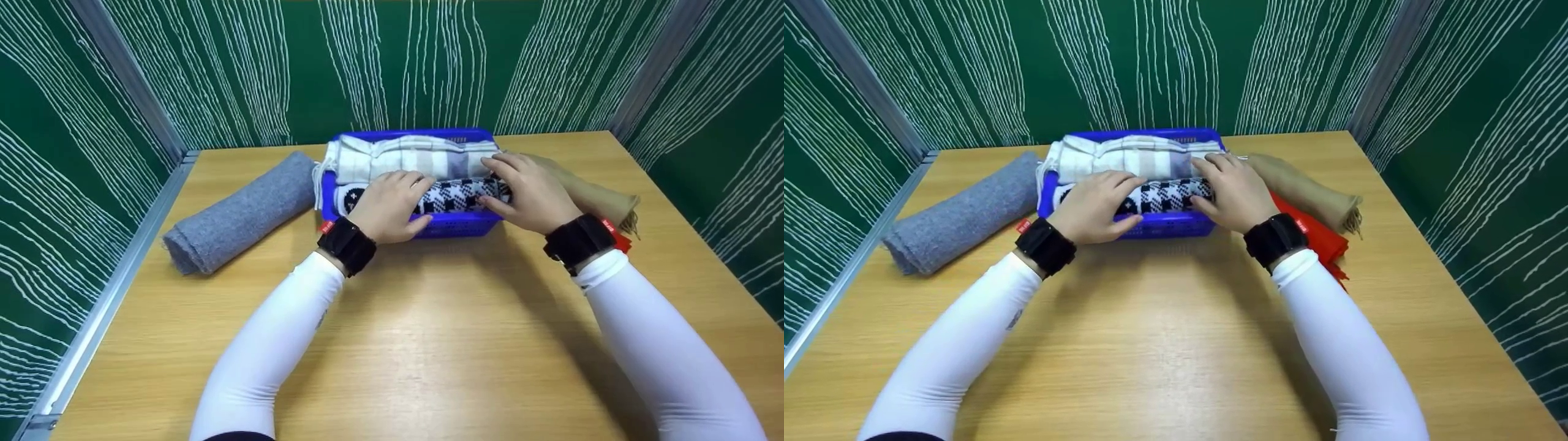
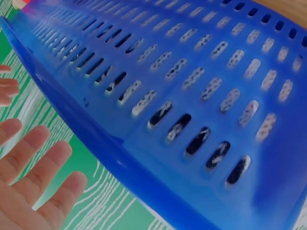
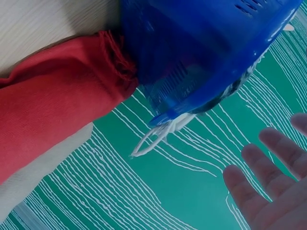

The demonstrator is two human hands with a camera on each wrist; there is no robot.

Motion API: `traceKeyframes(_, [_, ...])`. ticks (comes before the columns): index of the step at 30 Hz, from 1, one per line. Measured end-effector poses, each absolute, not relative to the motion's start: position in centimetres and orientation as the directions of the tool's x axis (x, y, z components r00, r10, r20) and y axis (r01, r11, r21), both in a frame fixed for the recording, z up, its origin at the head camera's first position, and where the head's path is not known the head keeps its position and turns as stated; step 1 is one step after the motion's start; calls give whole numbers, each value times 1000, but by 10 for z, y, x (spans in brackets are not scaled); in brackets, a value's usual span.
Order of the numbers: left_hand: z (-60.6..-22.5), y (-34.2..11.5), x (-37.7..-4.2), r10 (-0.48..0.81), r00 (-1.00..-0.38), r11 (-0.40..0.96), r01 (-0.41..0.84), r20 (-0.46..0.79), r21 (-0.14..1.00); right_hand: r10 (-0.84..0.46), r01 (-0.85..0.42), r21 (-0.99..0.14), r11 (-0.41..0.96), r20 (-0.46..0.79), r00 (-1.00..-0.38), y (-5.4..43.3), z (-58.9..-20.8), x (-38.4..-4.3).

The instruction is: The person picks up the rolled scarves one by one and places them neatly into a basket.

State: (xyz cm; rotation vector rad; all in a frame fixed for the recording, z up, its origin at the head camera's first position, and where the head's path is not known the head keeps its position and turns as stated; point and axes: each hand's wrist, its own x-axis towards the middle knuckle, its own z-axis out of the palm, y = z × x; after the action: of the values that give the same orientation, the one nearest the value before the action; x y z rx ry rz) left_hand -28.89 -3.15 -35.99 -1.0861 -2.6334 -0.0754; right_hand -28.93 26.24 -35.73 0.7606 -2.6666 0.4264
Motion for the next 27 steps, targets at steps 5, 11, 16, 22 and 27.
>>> traceKeyframes(5, [-360,-30,-287,688,-674,709,703,268,-53,-452,-552,-193,811,394,-801,268,-357,-286])
traceKeyframes(11, [-362,-27,-286,695,-675,705,707,247,-51,-452,-556,-195,808,399,-797,275,-359,-284])
traceKeyframes(16, [-363,-25,-285,701,-675,701,711,229,-52,-438,-537,-187,823,393,-808,281,-360,-282])
traceKeyframes(22, [-361,-23,-283,714,-660,688,723,233,-61,-427,-523,-202,828,379,-821,290,-359,-281])
traceKeyframes(27, [-362,-20,-283,724,-649,677,733,233,-64,-420,-522,-224,823,378,-825,297,-360,-281])
